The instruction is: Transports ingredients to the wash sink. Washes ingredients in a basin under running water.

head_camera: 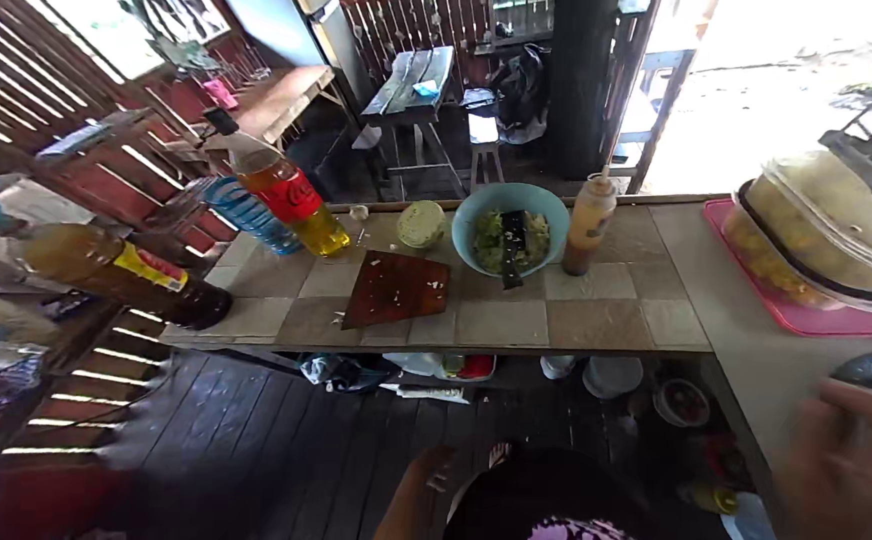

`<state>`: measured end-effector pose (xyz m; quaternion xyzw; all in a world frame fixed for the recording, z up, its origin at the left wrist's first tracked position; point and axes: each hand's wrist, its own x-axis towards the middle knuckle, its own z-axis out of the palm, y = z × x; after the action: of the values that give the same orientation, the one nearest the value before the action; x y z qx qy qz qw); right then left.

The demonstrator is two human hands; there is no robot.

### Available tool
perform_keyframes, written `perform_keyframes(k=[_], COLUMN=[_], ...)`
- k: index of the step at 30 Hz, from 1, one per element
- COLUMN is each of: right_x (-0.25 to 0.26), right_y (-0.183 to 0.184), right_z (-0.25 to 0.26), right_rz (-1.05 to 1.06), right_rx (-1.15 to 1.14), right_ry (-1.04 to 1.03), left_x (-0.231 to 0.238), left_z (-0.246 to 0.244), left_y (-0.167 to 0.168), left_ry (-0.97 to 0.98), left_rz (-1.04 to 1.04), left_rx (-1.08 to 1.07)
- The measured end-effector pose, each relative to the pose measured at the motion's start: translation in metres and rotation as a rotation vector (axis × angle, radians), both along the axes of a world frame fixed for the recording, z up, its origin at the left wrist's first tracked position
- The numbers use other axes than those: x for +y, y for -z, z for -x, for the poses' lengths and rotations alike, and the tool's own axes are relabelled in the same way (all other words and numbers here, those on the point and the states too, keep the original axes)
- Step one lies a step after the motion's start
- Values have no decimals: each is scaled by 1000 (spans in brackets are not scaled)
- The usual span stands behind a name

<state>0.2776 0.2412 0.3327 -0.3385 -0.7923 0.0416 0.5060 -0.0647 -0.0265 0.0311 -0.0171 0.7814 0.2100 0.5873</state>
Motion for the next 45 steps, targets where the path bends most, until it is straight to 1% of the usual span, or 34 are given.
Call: perform_keyframes(k=[1, 3, 5, 7, 8, 10, 12, 14, 16, 18, 19, 21, 23, 24, 25, 26, 29, 31, 32, 34, 37, 39, 41, 43, 45], right_x=[7, 13, 21, 33, 38, 45, 48, 50, 54, 59, 65, 78, 82, 82, 80, 77, 69, 62, 60, 56, 52, 52, 57, 66, 76], right_y=[4, 9, 13, 11, 8, 9, 15, 21, 20, 13, 10, 12, 16, 15, 13, 12, 6, 7, 8, 7, -8, -18, -19, -8, 13], right_z=[38, 115, 183, 240, 264, 301, 323, 333, 333, 326, 321, 308, 298, 293, 288, 283, 274, 268, 263, 250, 219, 192, 164, 139, 116], right_rz=[60, 200, 366, 562, 655, 785, 845, 884, 934, 991, 1044, 1160, 1331, 1420, 1466, 1457, 1333, 1223, 1178, 1095, 907, 745, 628, 589, 621], right_rx=[-84, -218, -381, -678, -838, -1055, -1146, -1148, -1051, -831, -697, -352, 145, 340, 448, 470, 356, 320, 343, 499, 701, 725, 663, 578, 430], right_ry=[-125, -294, -348, -302, -269, -203, -147, -95, -39, -7, -24, -93, -182, -223, -260, -286, -315, -334, -358, -416, -455, -361, -230, -92, 66], left_x=[9, 37, 68, 96, 110, 136, 159, 180, 199, 217, 225, 241, 255, 262, 268, 274, 289, 291, 291, 286, 270, 254, 235, 214, 193], left_z=[6, 16, 25, 31, 33, 38, 46, 56, 68, 80, 86, 93, 99, 100, 101, 101, 99, 97, 97, 95, 88, 81, 69, 56, 42], left_y=[-12, -49, -91, -131, -150, -178, -194, -201, -206, -205, -205, -202, -200, -198, -196, -193, -194, -198, -200, -202, -204, -205, -209, -216, -222], left_ry=[61, 191, 247, 196, 133, 25, -60, -153, -237, -314, -356, -428, -415, -404, -399, -402, -422, -456, -486, -538, -548, -556, -589, -626, -643], left_rz=[-35, -155, -353, -605, -717, -877, -925, -919, -914, -895, -869, -807, -784, -773, -763, -751, -723, -730, -750, -795, -817, -807, -792, -795, -807], left_rx=[1, 19, 16, -41, -79, -163, -212, -240, -240, -261, -284, -323, -330, -323, -316, -306, -289, -290, -291, -296, -243, -222, -190, -164, -137])
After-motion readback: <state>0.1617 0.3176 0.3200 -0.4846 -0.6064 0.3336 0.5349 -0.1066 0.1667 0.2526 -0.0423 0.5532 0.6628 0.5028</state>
